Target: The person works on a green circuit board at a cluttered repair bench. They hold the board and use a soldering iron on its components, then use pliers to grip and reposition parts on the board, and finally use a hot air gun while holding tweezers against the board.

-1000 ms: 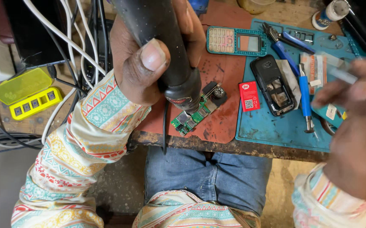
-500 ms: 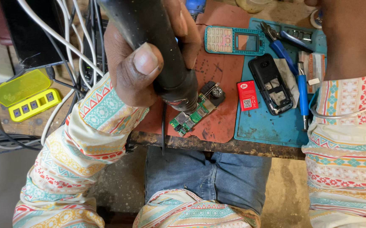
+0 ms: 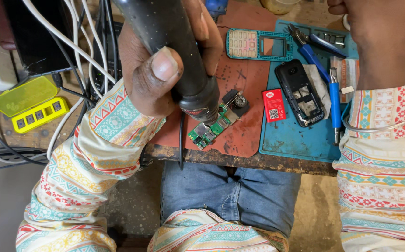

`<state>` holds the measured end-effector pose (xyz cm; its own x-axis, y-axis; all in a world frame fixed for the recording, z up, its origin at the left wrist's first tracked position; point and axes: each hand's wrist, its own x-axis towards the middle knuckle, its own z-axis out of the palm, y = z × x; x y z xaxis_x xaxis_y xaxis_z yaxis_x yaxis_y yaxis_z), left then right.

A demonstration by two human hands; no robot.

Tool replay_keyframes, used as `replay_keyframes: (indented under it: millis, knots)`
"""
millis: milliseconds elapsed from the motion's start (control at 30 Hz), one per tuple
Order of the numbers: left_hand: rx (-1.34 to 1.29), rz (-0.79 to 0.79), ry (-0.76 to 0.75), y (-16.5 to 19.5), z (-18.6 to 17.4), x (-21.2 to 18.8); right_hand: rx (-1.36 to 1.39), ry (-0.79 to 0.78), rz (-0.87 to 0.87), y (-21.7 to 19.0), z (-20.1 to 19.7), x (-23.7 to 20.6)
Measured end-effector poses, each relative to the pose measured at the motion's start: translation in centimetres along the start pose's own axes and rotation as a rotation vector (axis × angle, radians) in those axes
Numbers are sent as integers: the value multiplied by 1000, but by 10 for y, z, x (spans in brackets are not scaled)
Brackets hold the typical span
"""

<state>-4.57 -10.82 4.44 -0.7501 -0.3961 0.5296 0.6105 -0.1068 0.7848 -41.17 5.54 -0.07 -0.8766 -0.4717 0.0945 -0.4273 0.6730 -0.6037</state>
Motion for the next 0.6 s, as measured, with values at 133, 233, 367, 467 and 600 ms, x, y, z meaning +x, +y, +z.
replay_keyframes:
  millis: [133,233,367,467,600]
  knots:
    - [13,-4,-2,1,0,-1,2,2,6,0,1,2]
    - [9,-11,-2,3,0,-2,5,-1,8,-1,1,2]
    - [14,-17,-7,4,-1,-3,5,0,12,-3,0,0]
    - [17,-20,-10,4,-1,-3,1,-1,13,-6,1,-2]
    - [18,-28,-11,5,-1,-4,2,-3,9,-6,0,-6]
